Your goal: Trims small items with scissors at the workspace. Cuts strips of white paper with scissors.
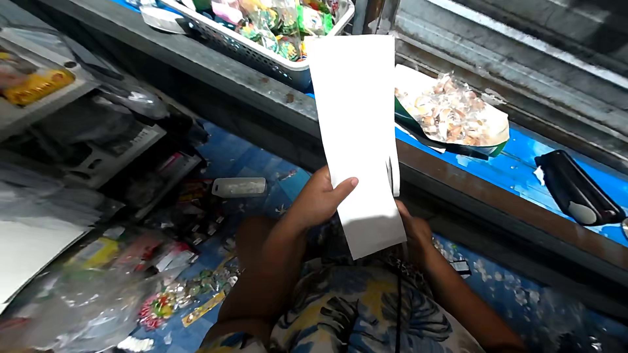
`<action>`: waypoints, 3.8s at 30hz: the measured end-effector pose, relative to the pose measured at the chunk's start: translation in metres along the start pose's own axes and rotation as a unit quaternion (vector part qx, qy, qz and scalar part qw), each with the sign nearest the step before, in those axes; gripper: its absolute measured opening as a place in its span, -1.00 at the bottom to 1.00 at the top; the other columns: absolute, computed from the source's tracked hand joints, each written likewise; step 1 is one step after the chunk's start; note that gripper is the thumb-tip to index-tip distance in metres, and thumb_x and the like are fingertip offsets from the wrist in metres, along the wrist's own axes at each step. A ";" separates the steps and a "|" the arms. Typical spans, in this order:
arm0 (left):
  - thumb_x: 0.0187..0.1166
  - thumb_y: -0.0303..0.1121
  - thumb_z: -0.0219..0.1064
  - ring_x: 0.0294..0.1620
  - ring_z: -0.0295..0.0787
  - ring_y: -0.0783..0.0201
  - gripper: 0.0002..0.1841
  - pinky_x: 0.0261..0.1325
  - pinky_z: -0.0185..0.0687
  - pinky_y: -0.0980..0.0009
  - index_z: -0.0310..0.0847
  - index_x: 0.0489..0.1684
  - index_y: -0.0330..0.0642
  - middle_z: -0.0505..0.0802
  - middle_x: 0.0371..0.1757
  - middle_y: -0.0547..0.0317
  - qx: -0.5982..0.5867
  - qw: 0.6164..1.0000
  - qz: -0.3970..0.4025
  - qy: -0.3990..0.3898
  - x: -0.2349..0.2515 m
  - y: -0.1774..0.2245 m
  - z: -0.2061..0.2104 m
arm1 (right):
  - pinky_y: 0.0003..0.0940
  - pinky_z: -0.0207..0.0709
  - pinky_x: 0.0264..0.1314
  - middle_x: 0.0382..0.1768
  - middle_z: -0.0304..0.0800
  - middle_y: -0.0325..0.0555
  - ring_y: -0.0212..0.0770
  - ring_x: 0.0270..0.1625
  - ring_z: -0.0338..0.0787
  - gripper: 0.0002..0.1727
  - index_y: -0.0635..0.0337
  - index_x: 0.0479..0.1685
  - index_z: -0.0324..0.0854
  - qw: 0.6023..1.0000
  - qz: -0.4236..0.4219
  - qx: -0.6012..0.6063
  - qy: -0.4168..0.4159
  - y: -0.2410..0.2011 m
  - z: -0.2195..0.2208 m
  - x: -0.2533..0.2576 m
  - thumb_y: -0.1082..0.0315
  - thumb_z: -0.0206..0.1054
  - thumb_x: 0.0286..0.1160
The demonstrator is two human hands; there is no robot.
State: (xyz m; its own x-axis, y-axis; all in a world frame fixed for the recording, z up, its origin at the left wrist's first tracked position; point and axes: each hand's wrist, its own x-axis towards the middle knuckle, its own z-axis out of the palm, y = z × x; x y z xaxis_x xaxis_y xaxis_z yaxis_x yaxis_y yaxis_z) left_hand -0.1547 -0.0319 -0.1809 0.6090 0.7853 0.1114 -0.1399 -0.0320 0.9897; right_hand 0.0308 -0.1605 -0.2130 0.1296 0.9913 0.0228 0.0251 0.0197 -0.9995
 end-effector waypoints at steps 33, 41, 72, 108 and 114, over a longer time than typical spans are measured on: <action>0.63 -0.66 0.16 -0.27 0.86 0.53 -0.73 -0.16 0.81 0.57 0.54 0.15 -0.13 0.90 -0.24 0.36 -0.098 0.989 -0.109 0.001 -0.001 0.007 0.007 | -0.73 0.63 0.11 -0.13 0.80 -0.36 -0.76 -0.08 0.74 -0.67 0.49 0.26 0.47 0.997 0.050 0.004 0.056 -0.014 0.007 -0.001 0.40 -0.04 0.83; 0.63 -0.65 0.15 -0.23 0.87 0.53 -0.76 -0.08 0.81 0.57 0.56 0.11 -0.16 0.90 -0.24 0.38 -0.092 0.988 -0.119 -0.044 -0.004 0.006 0.013 | -0.71 0.59 0.20 -0.01 0.81 -0.03 -0.70 0.00 0.73 -0.59 0.74 0.32 0.36 0.992 -0.072 -0.098 0.032 0.003 -0.006 0.009 0.51 0.12 0.67; 0.63 -0.61 0.28 -0.18 0.86 0.56 -0.70 -0.07 0.81 0.56 0.50 0.27 -0.19 0.89 -0.13 0.33 0.019 0.999 -0.032 0.010 0.007 0.012 0.006 | -0.77 0.59 0.11 -0.16 0.81 -0.35 -0.79 -0.09 0.72 -0.71 0.52 0.20 0.52 0.997 0.024 -0.038 0.055 -0.013 0.008 -0.003 0.45 0.07 0.75; 0.72 -0.56 0.20 -0.23 0.87 0.51 -0.76 -0.13 0.83 0.54 0.53 0.25 -0.13 0.90 -0.15 0.33 -0.031 0.996 -0.022 0.080 0.009 0.011 0.007 | -0.71 0.59 0.22 -0.02 0.81 -0.19 -0.73 0.02 0.72 -0.66 0.58 0.29 0.48 0.996 0.006 -0.092 0.007 0.002 -0.002 0.001 0.47 0.10 0.71; 0.73 -0.57 0.17 -0.21 0.87 0.50 -0.73 -0.11 0.84 0.51 0.50 0.30 -0.13 0.90 -0.13 0.32 -0.040 0.994 -0.017 0.096 0.008 0.007 0.005 | -0.73 0.59 0.20 -0.04 0.81 -0.25 -0.76 0.00 0.71 -0.65 0.55 0.31 0.47 0.997 0.016 -0.072 -0.001 -0.002 0.000 -0.002 0.44 0.07 0.75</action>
State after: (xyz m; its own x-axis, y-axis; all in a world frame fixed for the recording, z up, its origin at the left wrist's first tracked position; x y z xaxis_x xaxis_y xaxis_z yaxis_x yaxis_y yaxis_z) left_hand -0.1471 -0.0291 -0.1727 0.4547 0.8892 0.0508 -0.1883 0.0402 0.9813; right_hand 0.0308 -0.1622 -0.2106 0.1300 0.9915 -0.0090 0.1635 -0.0304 -0.9861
